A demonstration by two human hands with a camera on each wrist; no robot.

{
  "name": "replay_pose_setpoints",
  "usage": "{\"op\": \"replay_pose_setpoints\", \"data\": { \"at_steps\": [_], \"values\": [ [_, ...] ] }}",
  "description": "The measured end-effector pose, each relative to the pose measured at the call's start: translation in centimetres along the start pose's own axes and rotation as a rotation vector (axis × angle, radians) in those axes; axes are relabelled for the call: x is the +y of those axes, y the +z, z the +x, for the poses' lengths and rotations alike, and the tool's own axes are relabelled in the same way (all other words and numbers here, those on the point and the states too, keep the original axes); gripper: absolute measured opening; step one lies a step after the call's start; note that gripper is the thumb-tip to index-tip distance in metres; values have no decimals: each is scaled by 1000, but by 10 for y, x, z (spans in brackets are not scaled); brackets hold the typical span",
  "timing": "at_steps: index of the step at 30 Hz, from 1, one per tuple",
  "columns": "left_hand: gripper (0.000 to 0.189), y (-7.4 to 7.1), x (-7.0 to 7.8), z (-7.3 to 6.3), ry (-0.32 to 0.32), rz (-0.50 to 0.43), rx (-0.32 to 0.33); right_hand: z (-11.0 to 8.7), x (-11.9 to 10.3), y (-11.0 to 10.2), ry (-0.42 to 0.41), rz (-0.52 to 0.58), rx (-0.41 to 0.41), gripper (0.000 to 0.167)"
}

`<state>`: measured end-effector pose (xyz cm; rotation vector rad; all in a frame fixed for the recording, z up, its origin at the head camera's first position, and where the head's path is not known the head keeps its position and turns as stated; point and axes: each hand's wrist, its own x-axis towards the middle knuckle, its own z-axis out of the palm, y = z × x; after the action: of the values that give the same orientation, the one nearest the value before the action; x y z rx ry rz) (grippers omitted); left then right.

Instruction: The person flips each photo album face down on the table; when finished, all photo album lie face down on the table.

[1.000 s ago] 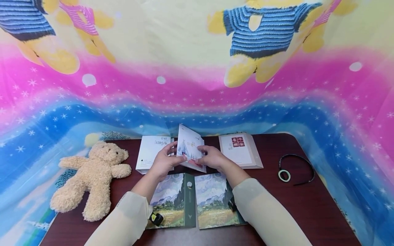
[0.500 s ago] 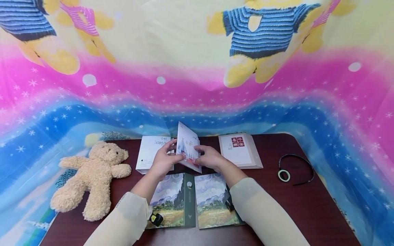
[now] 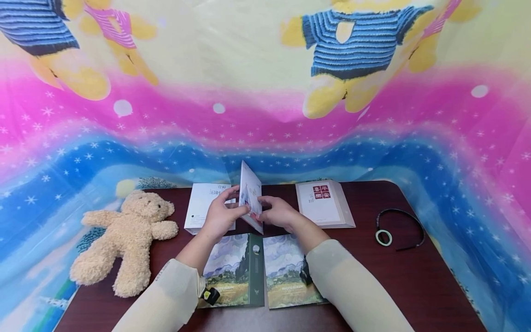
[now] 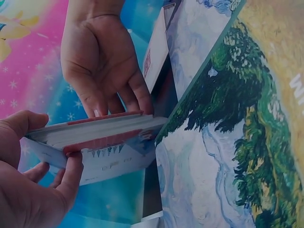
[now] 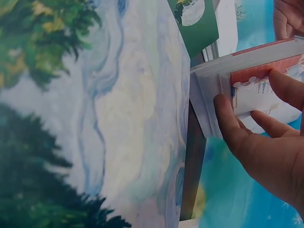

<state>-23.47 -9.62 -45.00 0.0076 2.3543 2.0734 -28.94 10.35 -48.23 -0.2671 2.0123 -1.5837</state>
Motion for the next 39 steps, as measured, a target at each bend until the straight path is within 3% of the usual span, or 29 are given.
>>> {"op": "replay_pose_setpoints", "data": {
  "at_steps": [6,15,28,39],
  "values": [
    [68,0,2,-1,0,54,23,0,-1,2,-26,-65,3,72],
    [69,-2,6,0,12,125,38,2,-3,7,-53,-58,-47,71],
    [72,-2,12,-2,34,186,43,5,-3,12,-77,-55,-45,70],
    [77,3,13,-2,28,247,28,-2,-21,6,-88,133,-69,67]
  ]
}}
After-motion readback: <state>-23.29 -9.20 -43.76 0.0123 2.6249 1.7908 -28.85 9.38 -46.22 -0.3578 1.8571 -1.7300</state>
